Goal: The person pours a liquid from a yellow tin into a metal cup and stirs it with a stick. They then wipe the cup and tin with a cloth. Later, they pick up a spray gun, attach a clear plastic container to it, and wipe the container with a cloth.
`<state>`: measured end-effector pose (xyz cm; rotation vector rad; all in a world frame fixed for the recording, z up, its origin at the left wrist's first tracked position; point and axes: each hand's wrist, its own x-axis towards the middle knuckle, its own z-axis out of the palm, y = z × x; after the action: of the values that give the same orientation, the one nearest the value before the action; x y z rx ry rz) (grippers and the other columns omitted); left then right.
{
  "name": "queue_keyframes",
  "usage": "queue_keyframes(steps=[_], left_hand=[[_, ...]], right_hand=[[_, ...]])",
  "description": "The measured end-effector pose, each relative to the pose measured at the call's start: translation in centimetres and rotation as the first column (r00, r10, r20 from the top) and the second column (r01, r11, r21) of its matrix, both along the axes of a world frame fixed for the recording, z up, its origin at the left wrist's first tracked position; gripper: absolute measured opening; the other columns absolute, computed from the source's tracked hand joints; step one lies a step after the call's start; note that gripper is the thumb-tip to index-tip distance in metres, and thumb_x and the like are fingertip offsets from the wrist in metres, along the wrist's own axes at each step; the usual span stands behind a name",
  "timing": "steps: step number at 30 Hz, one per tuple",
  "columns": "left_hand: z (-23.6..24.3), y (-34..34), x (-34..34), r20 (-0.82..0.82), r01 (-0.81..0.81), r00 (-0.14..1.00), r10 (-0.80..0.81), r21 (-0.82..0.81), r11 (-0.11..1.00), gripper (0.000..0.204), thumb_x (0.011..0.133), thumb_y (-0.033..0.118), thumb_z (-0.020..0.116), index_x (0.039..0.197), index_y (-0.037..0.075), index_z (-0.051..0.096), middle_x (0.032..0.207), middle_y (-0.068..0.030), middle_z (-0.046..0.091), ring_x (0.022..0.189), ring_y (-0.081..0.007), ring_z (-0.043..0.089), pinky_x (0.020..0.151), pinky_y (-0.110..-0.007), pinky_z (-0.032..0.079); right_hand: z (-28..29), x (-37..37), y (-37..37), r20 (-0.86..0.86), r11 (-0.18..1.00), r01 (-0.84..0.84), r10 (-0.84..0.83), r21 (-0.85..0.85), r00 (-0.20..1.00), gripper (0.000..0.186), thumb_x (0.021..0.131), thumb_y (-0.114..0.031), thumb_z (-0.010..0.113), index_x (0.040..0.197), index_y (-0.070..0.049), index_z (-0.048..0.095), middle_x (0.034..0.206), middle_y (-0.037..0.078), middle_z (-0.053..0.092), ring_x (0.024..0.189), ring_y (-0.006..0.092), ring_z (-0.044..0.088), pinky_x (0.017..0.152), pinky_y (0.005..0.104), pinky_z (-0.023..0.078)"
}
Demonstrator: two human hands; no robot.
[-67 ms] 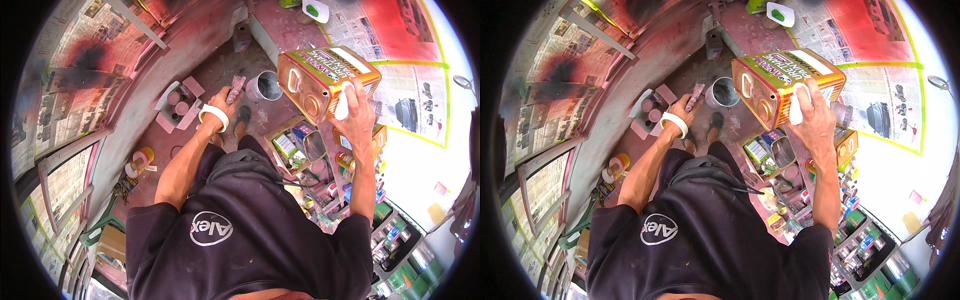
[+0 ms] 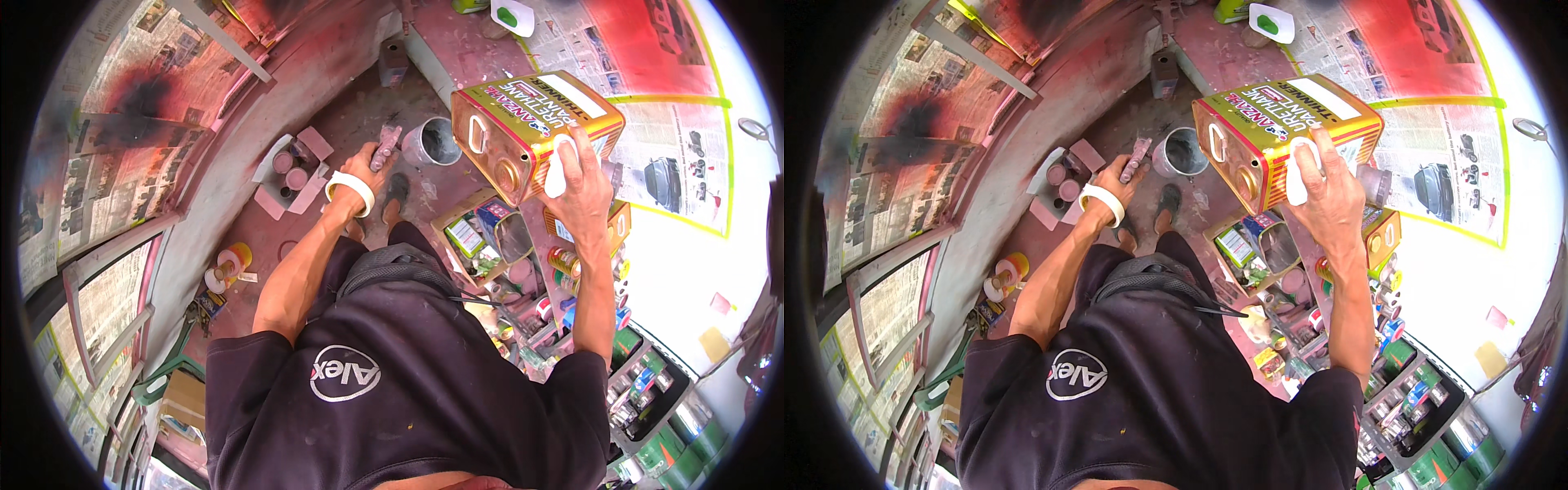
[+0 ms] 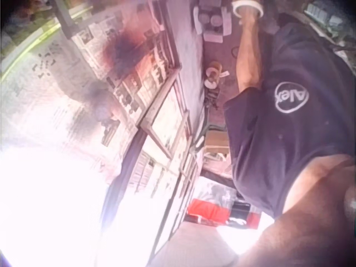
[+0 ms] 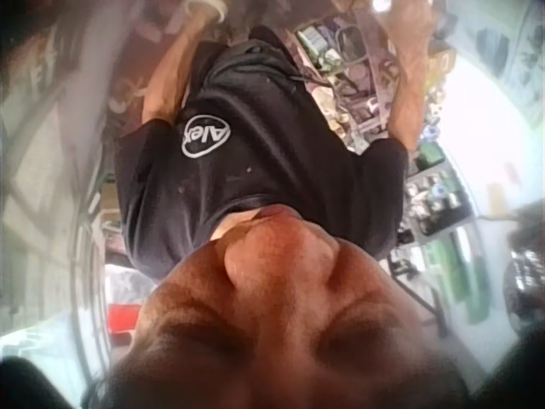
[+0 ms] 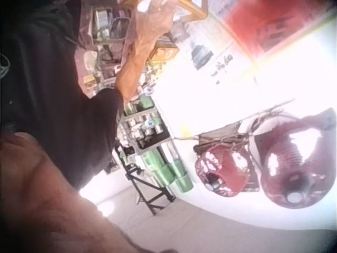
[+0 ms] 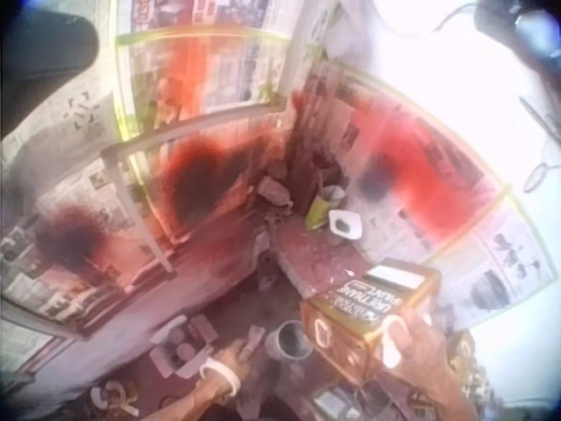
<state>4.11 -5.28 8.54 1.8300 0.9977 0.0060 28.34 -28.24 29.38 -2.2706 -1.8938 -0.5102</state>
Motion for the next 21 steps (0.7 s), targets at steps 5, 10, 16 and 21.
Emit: queue_keyframes(steps=[5,10,16,21], left_hand=[[0.1,-0.1,0.1,0.001,0.028,1.0,-0.028,-0.015,1.0,0.055,0.099,0.048,0.069,0.131,0.004,0.065,0.11,-0.0272,0.074,0.104,-0.0443,0.072,0.089,-0.05,0.053],[0.7,-0.1,0.2,-0.006,0.047,0.999,-0.047,-0.052,0.998,0.059,0.098,0.051,0.067,0.135,0.005,0.064,0.117,-0.03,0.073,0.115,-0.0498,0.068,0.096,-0.055,0.053],[0.3,-0.8,0.4,0.057,0.014,0.998,-0.012,-0.033,0.999,0.051,0.099,0.046,0.071,0.129,0.004,0.067,0.107,-0.0258,0.074,0.103,-0.042,0.072,0.089,-0.049,0.053],[0.5,-0.7,0.9,0.081,-0.008,0.997,0.015,-0.076,0.997,0.053,0.098,0.048,0.07,0.129,0.005,0.066,0.109,-0.0262,0.074,0.108,-0.0471,0.07,0.092,-0.051,0.053]], right_hand=[[0.7,-0.5,0.1,0.03,1.0,-0.024,0.024,-0.001,0.999,0.082,0.075,-0.008,0.086,0.145,-0.02,0.047,0.147,0.018,0.058,0.1,0.0333,0.073,0.077,0.0411,0.063],[1.0,-0.6,-0.3,0.05,0.999,-0.032,0.033,-0.016,0.998,0.08,0.076,-0.005,0.085,0.145,-0.02,0.047,0.146,0.018,0.058,0.099,0.0325,0.073,0.075,0.0412,0.062],[0.0,0.5,-1.8,-0.088,0.999,0.024,-0.02,0.038,0.996,0.096,0.066,-0.016,0.095,0.147,-0.017,0.044,0.151,0.02,0.053,0.113,0.0409,0.069,0.085,0.046,0.063],[-7.6,1.5,-4.1,-0.497,0.917,0.275,-0.102,0.288,0.861,0.123,0.054,-0.019,0.105,0.154,-0.008,0.034,0.151,0.023,0.051,0.131,0.0374,0.06,0.108,0.0472,0.053]])
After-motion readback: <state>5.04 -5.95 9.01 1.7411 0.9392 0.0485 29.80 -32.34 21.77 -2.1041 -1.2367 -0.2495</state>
